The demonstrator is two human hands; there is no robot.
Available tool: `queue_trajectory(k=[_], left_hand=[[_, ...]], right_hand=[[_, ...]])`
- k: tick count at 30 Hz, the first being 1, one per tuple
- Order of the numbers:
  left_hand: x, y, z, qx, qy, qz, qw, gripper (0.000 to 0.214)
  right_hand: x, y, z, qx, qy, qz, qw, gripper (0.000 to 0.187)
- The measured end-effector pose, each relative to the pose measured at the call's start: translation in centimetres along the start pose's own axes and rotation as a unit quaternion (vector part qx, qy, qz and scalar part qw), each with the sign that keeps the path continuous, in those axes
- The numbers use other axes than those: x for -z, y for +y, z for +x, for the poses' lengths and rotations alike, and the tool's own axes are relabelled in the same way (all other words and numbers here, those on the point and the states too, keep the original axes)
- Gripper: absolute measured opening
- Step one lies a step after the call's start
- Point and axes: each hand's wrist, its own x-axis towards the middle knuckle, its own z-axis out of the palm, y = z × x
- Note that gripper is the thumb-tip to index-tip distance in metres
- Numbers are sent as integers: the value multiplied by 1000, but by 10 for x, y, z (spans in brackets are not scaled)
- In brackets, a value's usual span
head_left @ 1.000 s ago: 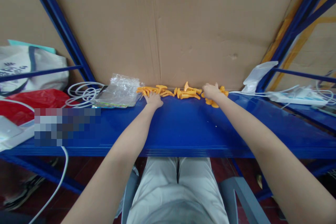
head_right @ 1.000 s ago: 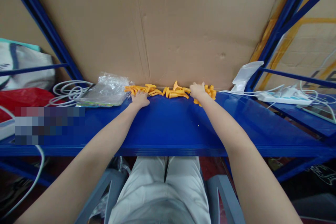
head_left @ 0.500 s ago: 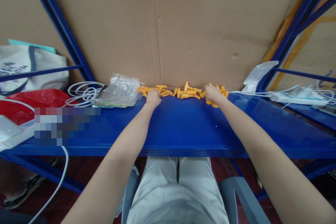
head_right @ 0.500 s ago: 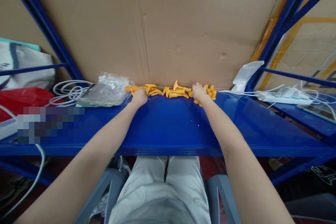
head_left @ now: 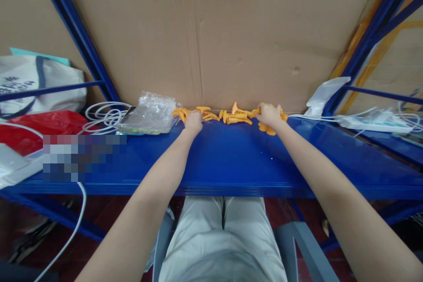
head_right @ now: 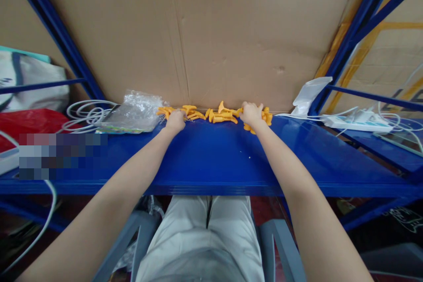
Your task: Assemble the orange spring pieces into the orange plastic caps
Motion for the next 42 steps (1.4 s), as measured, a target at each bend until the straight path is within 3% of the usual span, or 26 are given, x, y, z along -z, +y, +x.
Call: queue_trajectory(k=[5, 11, 16, 21, 24, 28, 32, 35, 42], left_hand=[[7, 15, -8, -10, -15, 25, 1000, 44], [8, 27, -10, -45, -1, 19, 999, 39], [2, 33, -10, -102, -16, 18, 995, 36], [-1, 31, -9, -107, -29, 37, 993, 28], [0, 23, -6, -41, -46, 42, 997, 37], [-1, 11, 1, 20, -121, 49, 991, 49], [-1, 8, 3, 2, -146, 36, 989, 33], [2, 13, 0, -13, -151, 26, 988, 32], [7, 25, -8, -97, -79, -1, 992, 42]], right_hand=[[7, -6, -13, 17, -30, 35, 999, 30], [1, -13, -26, 128, -115, 76, 982, 25], [-7, -13, -28, 151, -125, 91, 976, 24], [-20, -5, -27, 193, -180, 183, 947, 19], [-24, -5, -28, 183, -175, 206, 945, 17], [-22, -13, -30, 139, -150, 172, 964, 19], [-17, -18, -31, 116, -117, 130, 978, 29], [-18, -18, -30, 127, -101, 115, 980, 35], [-28, -12, -26, 154, -77, 116, 978, 35]])
